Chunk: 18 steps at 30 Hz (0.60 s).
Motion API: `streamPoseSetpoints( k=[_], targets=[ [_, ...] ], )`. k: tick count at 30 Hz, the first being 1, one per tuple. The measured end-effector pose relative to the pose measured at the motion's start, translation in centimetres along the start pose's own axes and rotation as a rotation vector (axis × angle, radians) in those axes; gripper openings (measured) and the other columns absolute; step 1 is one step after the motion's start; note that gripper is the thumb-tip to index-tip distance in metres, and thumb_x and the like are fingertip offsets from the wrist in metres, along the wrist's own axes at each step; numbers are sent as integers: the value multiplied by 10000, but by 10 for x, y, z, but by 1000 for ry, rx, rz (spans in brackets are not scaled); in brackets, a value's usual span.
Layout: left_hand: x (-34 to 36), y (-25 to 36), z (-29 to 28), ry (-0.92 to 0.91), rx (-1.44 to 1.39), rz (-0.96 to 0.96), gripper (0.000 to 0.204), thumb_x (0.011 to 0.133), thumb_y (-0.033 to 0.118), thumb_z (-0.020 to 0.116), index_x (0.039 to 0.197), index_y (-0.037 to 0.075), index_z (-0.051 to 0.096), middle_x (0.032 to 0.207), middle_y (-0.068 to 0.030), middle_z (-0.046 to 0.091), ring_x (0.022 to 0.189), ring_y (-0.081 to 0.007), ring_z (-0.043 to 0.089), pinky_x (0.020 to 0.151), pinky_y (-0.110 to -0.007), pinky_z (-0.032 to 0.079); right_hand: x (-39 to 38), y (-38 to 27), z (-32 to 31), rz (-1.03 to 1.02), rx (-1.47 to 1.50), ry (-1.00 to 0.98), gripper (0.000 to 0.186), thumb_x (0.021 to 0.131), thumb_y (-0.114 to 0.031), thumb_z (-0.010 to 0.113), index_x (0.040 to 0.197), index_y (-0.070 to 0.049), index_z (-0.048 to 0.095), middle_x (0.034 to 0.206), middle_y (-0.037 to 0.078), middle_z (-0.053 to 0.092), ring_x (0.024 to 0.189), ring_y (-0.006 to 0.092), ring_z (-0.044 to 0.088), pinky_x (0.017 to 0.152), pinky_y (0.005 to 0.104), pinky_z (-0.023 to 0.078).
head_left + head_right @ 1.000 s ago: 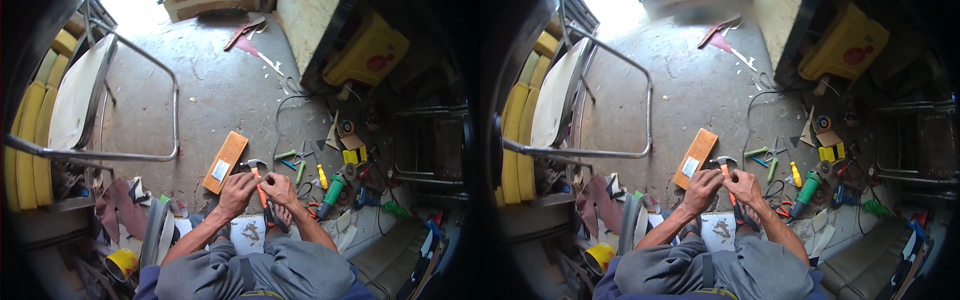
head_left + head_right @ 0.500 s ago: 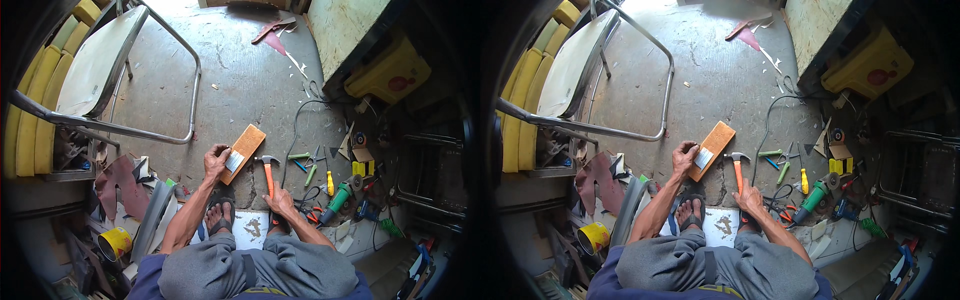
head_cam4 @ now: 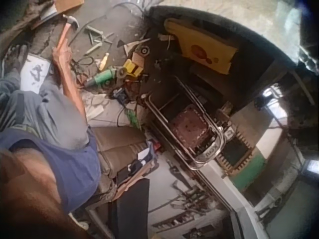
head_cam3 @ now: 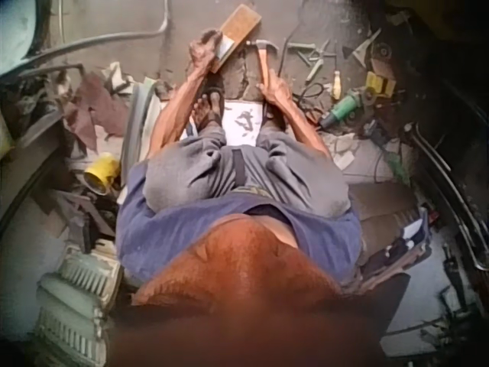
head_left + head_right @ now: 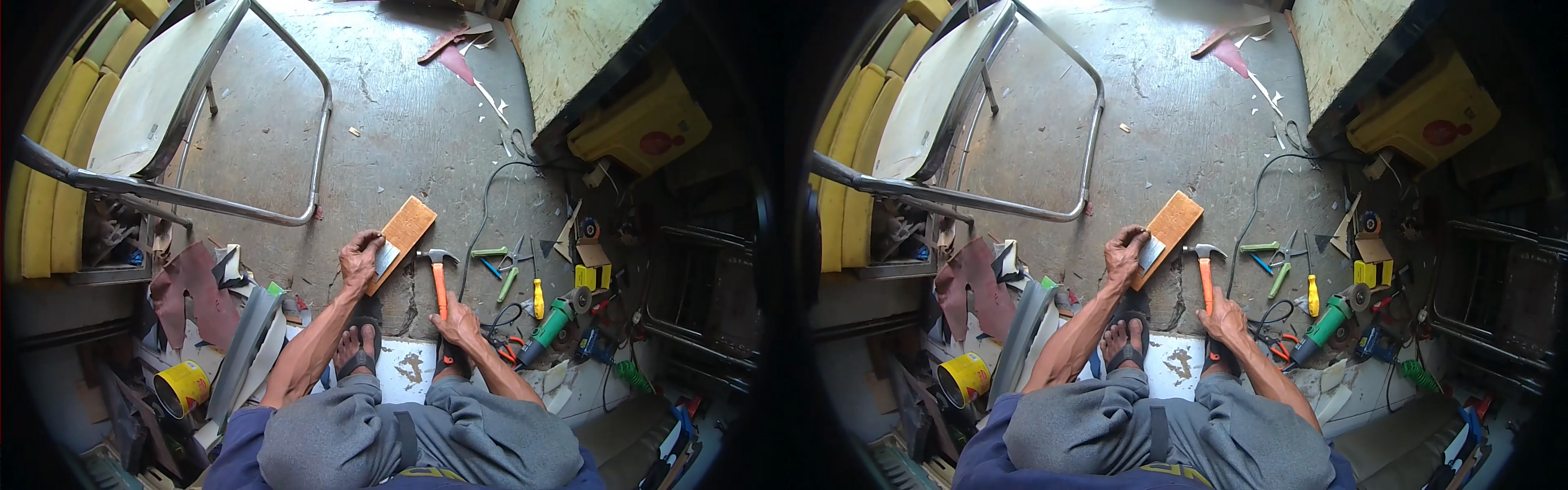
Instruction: The person uses a hammer to secure a metal bracket to a small block of wood while sitting on the floor next to a metal folding chair frame.
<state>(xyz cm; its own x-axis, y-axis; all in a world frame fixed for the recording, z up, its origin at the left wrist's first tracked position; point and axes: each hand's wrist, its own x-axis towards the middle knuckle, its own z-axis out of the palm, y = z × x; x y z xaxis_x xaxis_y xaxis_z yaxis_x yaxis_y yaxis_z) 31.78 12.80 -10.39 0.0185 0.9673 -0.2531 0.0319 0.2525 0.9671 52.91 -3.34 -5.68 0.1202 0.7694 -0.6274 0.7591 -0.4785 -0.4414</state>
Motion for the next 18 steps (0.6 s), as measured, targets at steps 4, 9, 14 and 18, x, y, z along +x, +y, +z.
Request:
streamPoseSetpoints(
  k=[4,9,14,18],
  targets=[
    [0,-2,0,22,35,-4,145,905,69,746,1045,32,748,935,-28,743,864,-97,670,804,-246,538,0,0,0,6,6,-10,582,852,-413,702,1236,-48,461,1020,310,684,980,514,654,852,576,509],
    [-2,-6,-1,37,81,23,154,901,90,746,1047,41,759,927,-26,755,865,-92,670,800,-251,529,1,3,6,-55,19,58,537,846,-373,713,1166,-22,463,919,320,676,889,531,654,798,602,509],
    [-4,-1,4,57,137,34,156,901,91,747,1051,51,761,928,-21,760,868,-87,671,801,-248,527,-1,3,3,-45,88,51,530,860,-390,699,1172,-17,489,939,315,681,904,527,656,797,598,508],
    [-5,-3,2,68,141,47,148,901,72,746,1048,68,766,932,-6,756,875,-86,673,812,-239,528,2,8,10,-6,279,59,459,899,-354,672,1181,-21,529,859,279,685,833,484,678,735,528,538]
  ],
)
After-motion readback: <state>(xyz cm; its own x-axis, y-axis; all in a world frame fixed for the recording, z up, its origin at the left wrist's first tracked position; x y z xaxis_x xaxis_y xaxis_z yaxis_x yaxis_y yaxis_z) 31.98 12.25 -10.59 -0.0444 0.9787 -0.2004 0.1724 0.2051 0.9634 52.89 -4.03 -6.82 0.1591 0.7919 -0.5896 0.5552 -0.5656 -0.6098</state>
